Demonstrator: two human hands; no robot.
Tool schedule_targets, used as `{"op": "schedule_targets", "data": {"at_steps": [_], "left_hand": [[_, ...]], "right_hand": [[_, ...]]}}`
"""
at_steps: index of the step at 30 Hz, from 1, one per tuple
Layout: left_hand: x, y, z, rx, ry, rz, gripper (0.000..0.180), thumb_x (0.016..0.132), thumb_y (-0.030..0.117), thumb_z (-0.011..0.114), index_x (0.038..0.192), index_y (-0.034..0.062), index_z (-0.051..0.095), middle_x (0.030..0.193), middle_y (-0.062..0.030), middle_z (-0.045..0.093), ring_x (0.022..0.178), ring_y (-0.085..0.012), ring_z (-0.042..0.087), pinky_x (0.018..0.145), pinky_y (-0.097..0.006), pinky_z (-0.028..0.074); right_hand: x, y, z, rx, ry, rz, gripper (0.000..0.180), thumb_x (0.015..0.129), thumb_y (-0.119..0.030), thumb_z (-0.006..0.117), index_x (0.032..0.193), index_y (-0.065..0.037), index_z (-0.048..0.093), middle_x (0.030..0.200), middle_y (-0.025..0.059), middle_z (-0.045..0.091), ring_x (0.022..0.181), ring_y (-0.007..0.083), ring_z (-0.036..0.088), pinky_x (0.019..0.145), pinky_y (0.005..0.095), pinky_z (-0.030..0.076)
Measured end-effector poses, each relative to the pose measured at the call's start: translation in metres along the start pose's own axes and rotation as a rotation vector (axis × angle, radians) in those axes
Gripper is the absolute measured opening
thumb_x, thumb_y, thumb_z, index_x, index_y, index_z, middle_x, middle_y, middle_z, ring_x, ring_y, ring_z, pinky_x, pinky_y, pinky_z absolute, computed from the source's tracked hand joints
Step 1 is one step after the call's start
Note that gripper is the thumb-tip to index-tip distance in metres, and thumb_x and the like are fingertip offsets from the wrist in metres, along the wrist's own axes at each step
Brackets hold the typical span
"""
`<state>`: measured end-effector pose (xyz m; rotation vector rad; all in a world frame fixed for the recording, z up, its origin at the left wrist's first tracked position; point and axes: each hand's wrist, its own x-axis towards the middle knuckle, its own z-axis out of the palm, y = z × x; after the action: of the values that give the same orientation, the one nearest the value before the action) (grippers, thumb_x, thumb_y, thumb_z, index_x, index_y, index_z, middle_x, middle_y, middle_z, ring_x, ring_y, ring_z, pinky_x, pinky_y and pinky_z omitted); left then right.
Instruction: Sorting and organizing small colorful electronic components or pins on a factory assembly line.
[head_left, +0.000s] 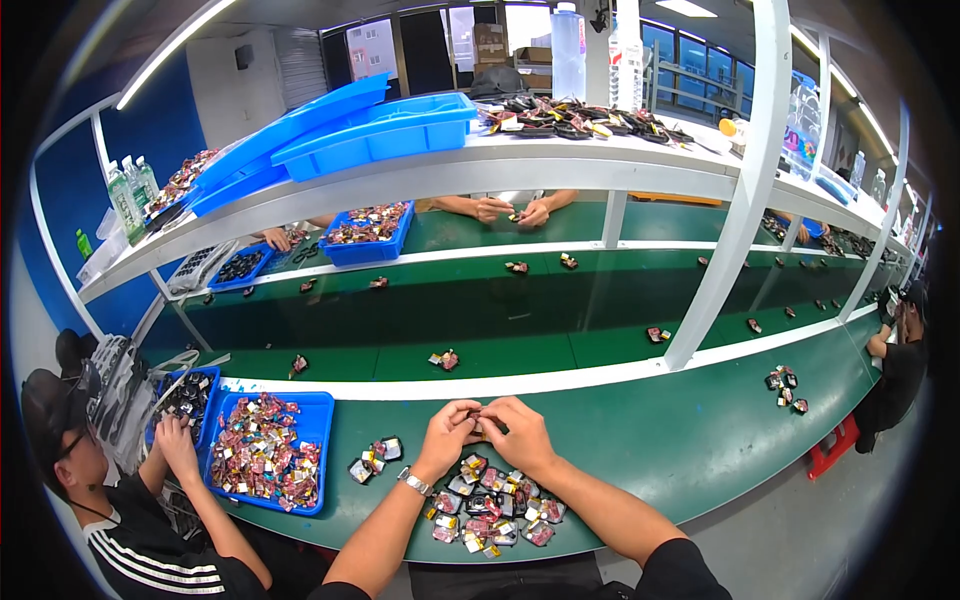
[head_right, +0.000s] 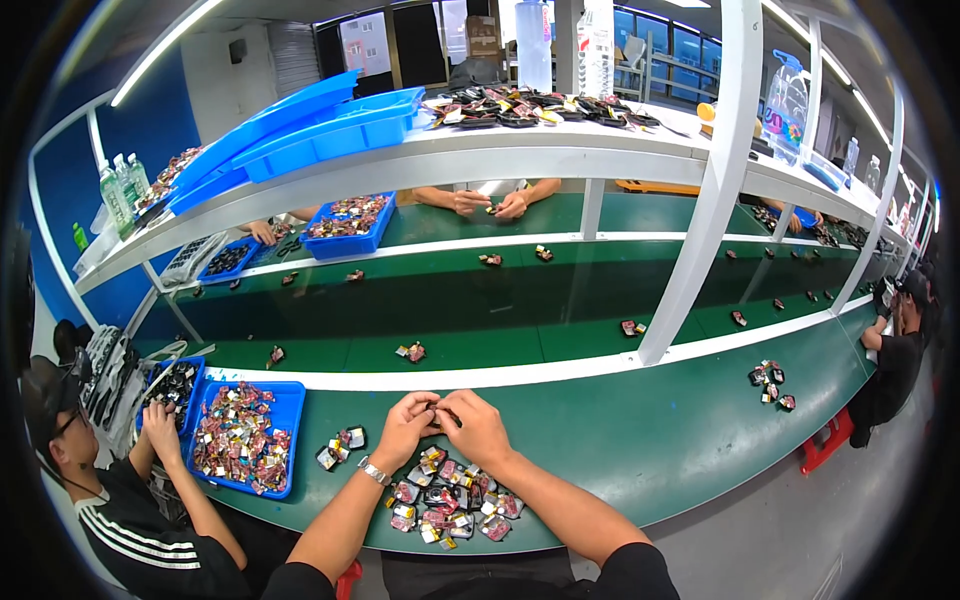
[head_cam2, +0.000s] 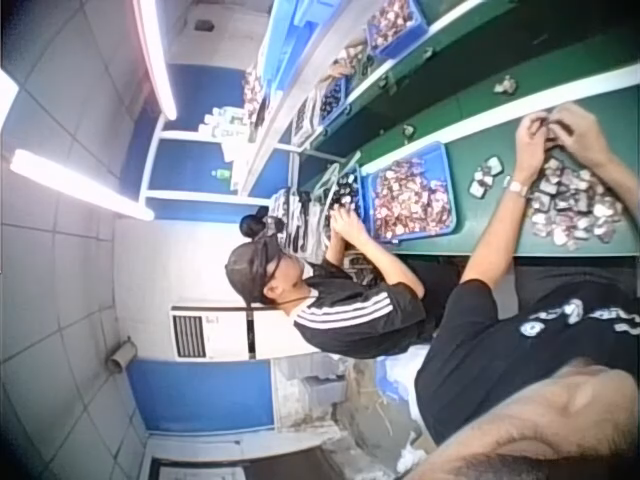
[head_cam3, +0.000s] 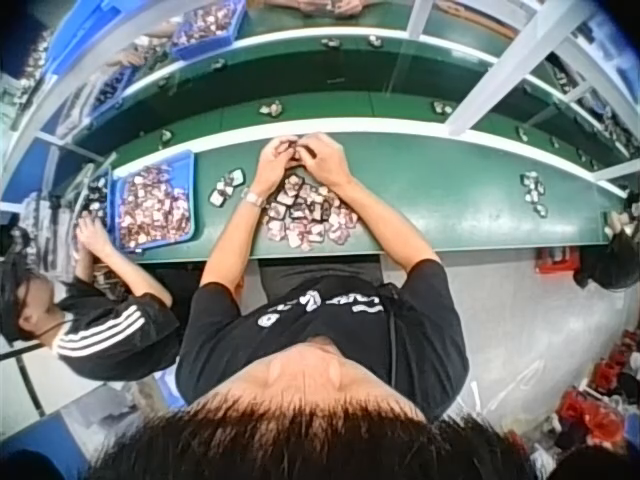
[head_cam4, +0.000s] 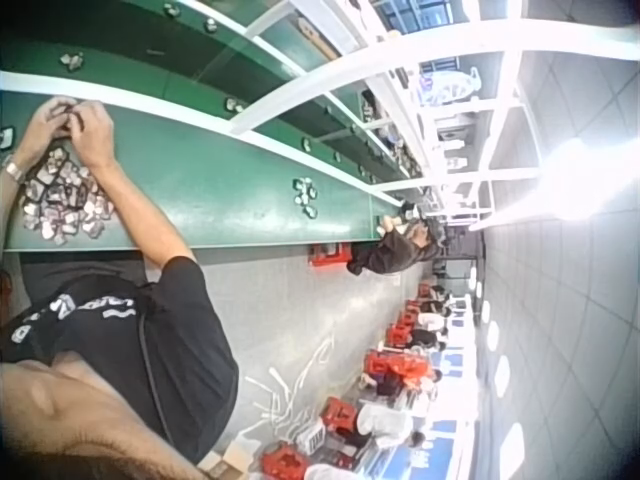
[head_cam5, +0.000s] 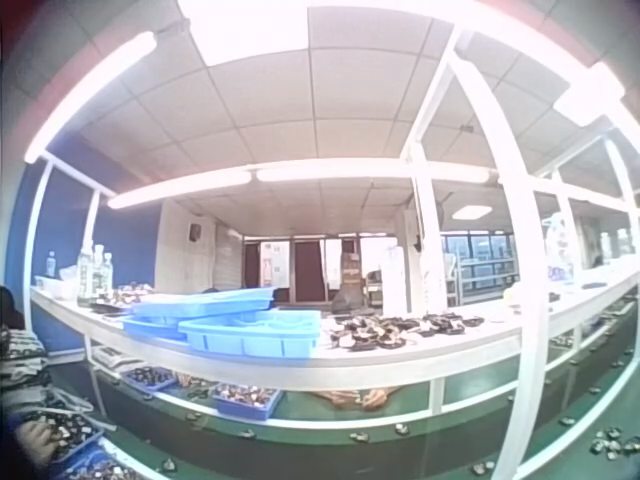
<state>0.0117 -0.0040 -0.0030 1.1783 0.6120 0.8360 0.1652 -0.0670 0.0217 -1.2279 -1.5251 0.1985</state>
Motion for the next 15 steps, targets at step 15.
{"op": "schedule_targets", "data": {"at_steps": [15], "left_hand": [[0.0004,-0.008,-0.002,0.218,0.064,0.139,0.023,0.094,-0.003,0.043,0.111,-0.0038,0.058,0.093,-0.0037,0.066,0.08,-0.0071,0.062,0.069,-0.023,0.054]], "right_hand": [[0.0011,-0.0086,0.0001,-0.041,-0.056,-0.178,0.013,0.077,-0.004,0.072,0.089,-0.005,0.067,0.092,0.0087,0.064,0.078,0.0249,0.066,0.068,0.0329,0.056]]}}
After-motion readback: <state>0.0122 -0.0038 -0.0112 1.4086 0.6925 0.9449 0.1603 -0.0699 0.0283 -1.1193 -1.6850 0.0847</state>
